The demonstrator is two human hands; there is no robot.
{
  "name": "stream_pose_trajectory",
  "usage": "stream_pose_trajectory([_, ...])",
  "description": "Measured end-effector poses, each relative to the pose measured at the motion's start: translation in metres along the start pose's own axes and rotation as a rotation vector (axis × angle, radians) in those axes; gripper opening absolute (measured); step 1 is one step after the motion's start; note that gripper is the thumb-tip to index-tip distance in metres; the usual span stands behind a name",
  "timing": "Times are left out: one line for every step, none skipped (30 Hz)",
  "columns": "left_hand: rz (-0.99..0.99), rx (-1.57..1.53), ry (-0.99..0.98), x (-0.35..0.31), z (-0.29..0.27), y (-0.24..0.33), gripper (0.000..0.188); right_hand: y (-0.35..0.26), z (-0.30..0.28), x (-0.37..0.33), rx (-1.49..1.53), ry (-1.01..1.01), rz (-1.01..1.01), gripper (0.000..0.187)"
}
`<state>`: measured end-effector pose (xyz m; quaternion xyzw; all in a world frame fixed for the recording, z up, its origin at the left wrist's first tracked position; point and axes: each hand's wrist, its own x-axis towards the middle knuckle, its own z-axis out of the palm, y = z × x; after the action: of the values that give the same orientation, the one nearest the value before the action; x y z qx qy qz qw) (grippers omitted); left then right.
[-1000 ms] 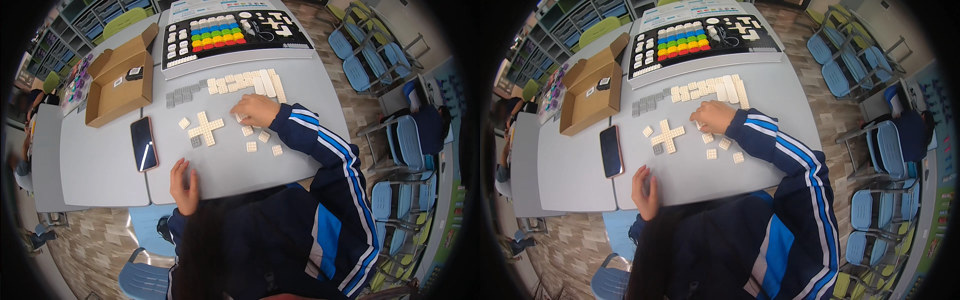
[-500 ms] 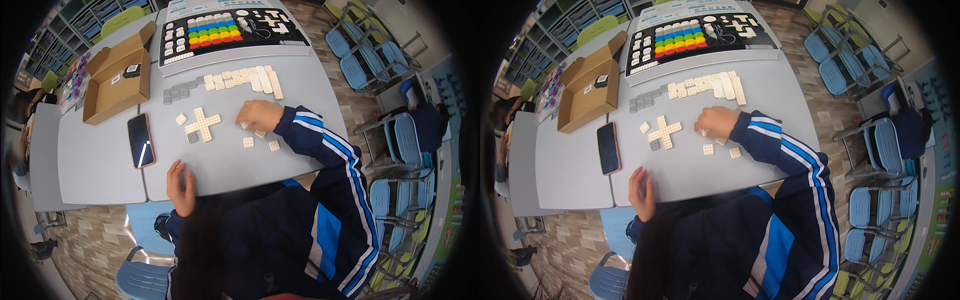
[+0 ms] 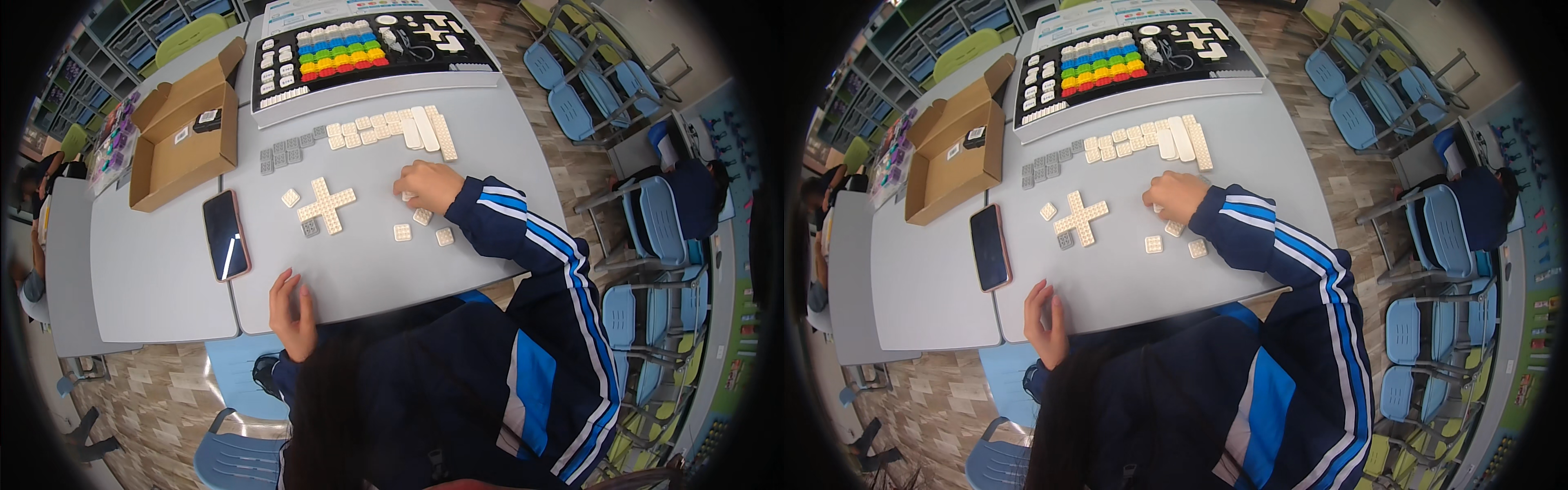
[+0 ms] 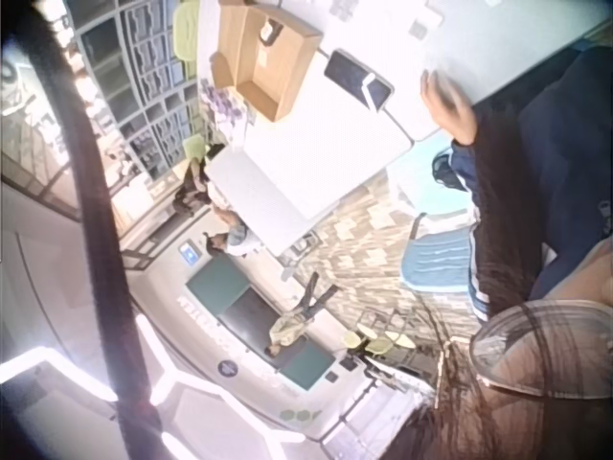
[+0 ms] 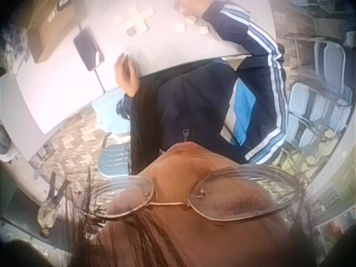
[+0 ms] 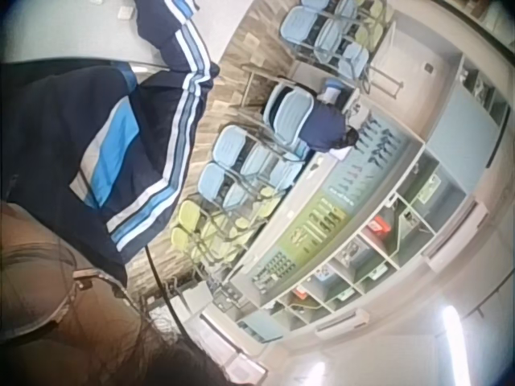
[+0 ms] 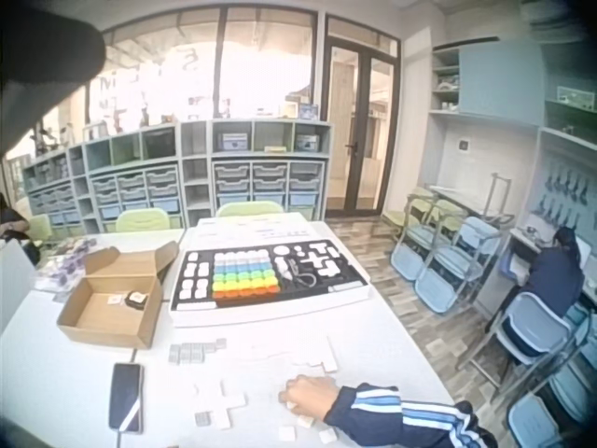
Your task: The person assembles small white and gray interlocking blocks into a cross-shaped structure on a table. They repeatedly pick up blocks, connect them, and place them into a tray. The person closes the tray lid at the end.
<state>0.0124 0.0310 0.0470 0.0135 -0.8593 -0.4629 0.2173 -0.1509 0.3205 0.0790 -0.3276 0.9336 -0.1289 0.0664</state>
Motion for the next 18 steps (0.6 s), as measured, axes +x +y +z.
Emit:
stream_pose_trajectory([0.003,0.001,0.000,-0.001,-0.001,-0.001,0.019,-0.001,0.000,0.001,0.000,-0.028,-0.005,0.020])
stream_pose_trajectory([-0.013,-0.010,0.002,-0.001,-0.001,-0.002,0.019,-0.001,-0.001,0.003,-0.001,-0.056,-0.010,0.019])
stream_pose_trajectory([-0.028,-0.022,0.003,-0.002,-0.001,-0.003,0.019,0.000,-0.003,0.004,-0.002,-0.084,-0.013,0.019])
stream_pose_trajectory([-0.042,-0.035,0.003,-0.002,0.000,-0.004,0.019,0.004,-0.007,0.004,0.064,-0.093,0.011,0.020])
stream_pose_trajectory([-0.048,-0.042,0.000,-0.002,0.001,-0.003,0.019,0.012,-0.013,0.006,0.129,-0.103,0.035,0.021])
stream_pose_trajectory([-0.055,-0.048,-0.002,-0.002,0.001,-0.002,0.018,0.018,-0.020,0.008,0.195,-0.113,0.058,0.022])
stream_pose_trajectory([-0.063,-0.051,-0.003,-0.002,0.001,-0.001,0.018,0.023,-0.031,0.009,0.187,-0.104,0.078,0.024])
stream_pose_trajectory([-0.066,-0.049,-0.002,-0.003,0.001,-0.002,0.018,0.027,-0.045,0.010,0.179,-0.096,0.098,0.026])
stream_pose_trajectory([-0.065,-0.051,-0.003,-0.003,0.001,-0.002,0.018,0.029,-0.057,0.011,0.168,-0.085,0.122,0.028])
stream_pose_trajectory([-0.064,-0.053,-0.004,-0.002,0.002,-0.002,0.018,0.029,-0.063,0.011,0.153,-0.083,0.151,0.027])
stream_pose_trajectory([-0.069,-0.059,-0.002,-0.003,0.002,-0.003,0.018,0.029,-0.068,0.012,0.139,-0.082,0.180,0.027])
stream_pose_trajectory([-0.072,-0.066,0.002,-0.003,0.003,-0.003,0.018,0.029,-0.070,0.012,0.124,-0.078,0.208,0.027])
stream_pose_trajectory([-0.075,-0.072,0.005,-0.003,0.003,-0.003,0.018,0.028,-0.068,0.012,0.123,-0.097,0.218,0.026])
stream_pose_trajectory([-0.074,-0.073,0.004,-0.003,0.002,-0.002,0.018,0.028,-0.062,0.013,0.122,-0.115,0.227,0.026])
stream_pose_trajectory([-0.075,-0.070,0.003,-0.003,0.002,-0.003,0.018,0.028,-0.053,0.015,0.125,-0.135,0.233,0.026])
stream_pose_trajectory([-0.074,-0.074,0.002,-0.003,0.003,-0.003,0.018,0.029,-0.043,0.016,0.114,-0.135,0.242,0.026])
stream_pose_trajectory([-0.057,-0.063,0.001,-0.002,0.003,-0.004,0.018,0.029,-0.032,0.016,0.103,-0.135,0.250,0.027])
stream_pose_trajectory([-0.043,-0.047,0.003,-0.003,0.002,-0.005,0.018,0.027,-0.025,0.017,0.096,-0.136,0.252,0.027])
